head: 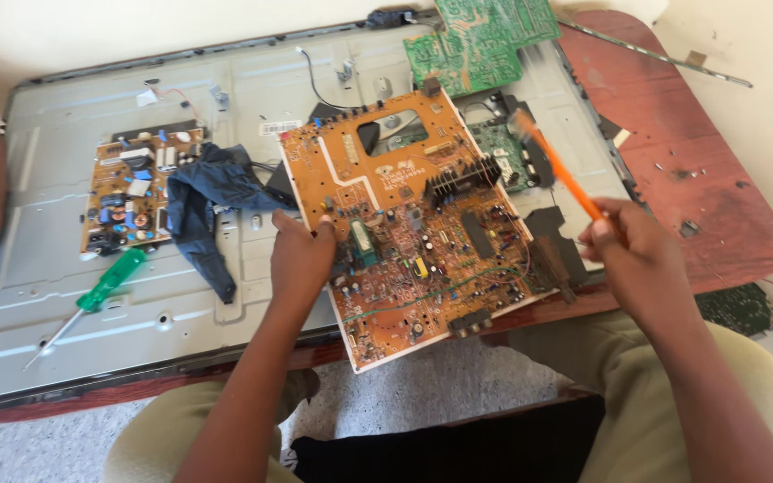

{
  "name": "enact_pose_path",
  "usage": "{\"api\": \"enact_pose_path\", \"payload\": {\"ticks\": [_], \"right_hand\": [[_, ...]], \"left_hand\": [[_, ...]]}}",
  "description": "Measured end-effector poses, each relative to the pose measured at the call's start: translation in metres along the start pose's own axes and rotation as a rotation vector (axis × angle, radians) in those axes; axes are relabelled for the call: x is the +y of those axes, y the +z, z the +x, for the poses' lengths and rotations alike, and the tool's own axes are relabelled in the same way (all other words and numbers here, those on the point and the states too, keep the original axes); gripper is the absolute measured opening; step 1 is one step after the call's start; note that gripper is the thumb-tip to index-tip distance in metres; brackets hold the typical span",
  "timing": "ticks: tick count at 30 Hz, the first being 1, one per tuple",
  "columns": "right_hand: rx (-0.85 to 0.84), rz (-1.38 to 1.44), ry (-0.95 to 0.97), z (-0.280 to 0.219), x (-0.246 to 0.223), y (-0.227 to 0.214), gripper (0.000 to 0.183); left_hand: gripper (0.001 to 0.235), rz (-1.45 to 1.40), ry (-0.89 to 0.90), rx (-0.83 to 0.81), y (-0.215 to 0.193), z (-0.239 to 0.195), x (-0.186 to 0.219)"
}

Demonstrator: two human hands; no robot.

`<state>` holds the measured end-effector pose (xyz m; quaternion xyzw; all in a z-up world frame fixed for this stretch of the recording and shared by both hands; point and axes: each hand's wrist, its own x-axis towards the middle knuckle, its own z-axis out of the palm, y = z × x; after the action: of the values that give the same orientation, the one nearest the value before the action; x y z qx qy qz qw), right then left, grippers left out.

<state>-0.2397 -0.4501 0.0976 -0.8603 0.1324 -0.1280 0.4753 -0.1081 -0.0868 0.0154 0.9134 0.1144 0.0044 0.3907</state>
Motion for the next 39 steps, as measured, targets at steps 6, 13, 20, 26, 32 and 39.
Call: {"api": "enact_pose_path", "payload": {"ticks": [6,13,20,26,32,39], "right_hand": [[0.088,0.029,0.244,0.041,0.050,0.014,0.030],[-0.046,0.211,0.431,0.050,0.060,0.016,0.034],[-0.049,0.378,0.407,0.048,0.045,0.007,0.034],[-0.037,0.257,0.390,0.048,0.048,0.013,0.032],[0.010,0.127,0.380,0.050,0.058,0.023,0.027],[0.006,0.397,0.421,0.047,0.062,0.037,0.024]], "left_hand": [[0.054,-0.281,-0.091,-0.127,0.016,0.001,-0.011],[0.047,-0.374,-0.081,-0.004,0.035,0.002,-0.018],[0.046,-0.424,-0.061,-0.024,0.031,0.002,-0.014],[0.047,-0.267,0.019,-0.025,0.034,0.003,-0.014],[0.044,-0.395,0.003,0.012,0.042,0.006,-0.014],[0.041,-0.493,0.006,-0.003,0.042,0.006,-0.016]]}}
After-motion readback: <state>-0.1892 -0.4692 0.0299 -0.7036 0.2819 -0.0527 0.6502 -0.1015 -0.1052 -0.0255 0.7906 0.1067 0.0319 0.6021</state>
